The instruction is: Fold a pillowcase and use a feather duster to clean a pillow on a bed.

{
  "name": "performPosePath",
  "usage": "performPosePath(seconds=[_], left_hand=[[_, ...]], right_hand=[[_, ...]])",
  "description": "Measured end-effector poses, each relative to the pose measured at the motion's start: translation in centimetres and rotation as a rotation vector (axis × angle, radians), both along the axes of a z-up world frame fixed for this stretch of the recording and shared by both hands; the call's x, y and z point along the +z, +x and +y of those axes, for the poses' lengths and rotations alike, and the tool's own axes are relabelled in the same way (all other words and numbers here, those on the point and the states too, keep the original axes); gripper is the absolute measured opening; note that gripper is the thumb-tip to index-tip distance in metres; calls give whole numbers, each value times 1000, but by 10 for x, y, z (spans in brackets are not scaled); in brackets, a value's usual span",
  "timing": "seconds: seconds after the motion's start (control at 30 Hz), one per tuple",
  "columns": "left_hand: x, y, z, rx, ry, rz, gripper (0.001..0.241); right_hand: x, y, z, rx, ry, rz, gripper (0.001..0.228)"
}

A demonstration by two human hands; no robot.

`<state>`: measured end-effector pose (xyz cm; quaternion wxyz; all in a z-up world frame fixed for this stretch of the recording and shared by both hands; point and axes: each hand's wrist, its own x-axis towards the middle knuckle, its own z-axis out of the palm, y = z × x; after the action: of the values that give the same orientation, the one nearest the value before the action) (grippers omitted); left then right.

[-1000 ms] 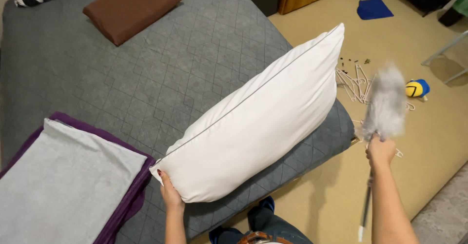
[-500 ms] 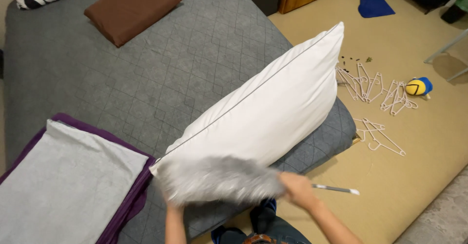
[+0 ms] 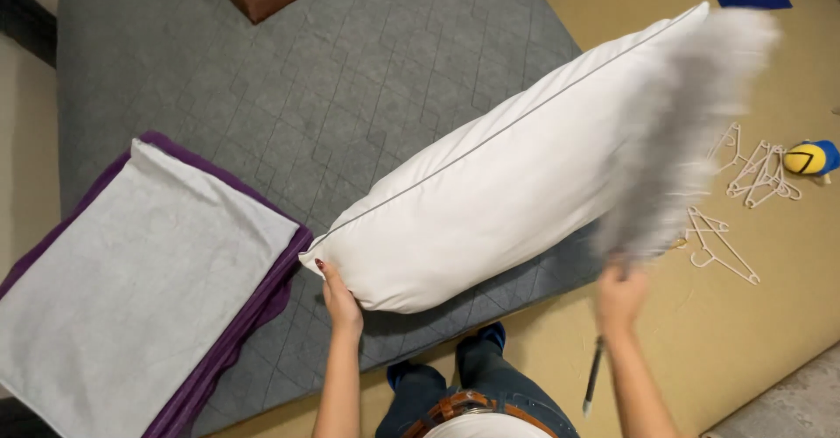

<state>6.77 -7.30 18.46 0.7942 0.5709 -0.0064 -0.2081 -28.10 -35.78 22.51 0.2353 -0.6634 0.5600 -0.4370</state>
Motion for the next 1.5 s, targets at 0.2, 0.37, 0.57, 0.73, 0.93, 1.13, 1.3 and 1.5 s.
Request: performPosePath(seconds=[0.2, 0.37, 0.57, 0.73, 0.93, 1.13, 1.3, 1.5], left_hand=[[-68, 6, 35, -6, 5, -22, 83], [-110, 6, 53, -35, -205, 169, 52], [-116, 9, 37, -7, -208, 53, 39], [-60, 5, 37, -150, 42, -5, 63], [-77, 2, 53, -293, 344, 101, 60], [-161, -2, 81, -730, 852, 112, 81], [-2, -75, 67, -782, 943, -63, 91], [2, -74, 85, -674, 759, -252, 82]], right_hand=[[52, 67, 149, 907, 205, 271, 51], [76, 69, 143, 1126, 68, 560, 56], [55, 3, 46, 778, 20, 543, 64], [-26, -85, -32, 328, -36, 442, 25], [-48, -94, -66, -235, 272, -356, 45], [-22, -52, -87, -224, 415, -940, 57], [-21, -44, -116, -228, 356, -752, 76], [-15, -36, -124, -148, 389, -742, 62]])
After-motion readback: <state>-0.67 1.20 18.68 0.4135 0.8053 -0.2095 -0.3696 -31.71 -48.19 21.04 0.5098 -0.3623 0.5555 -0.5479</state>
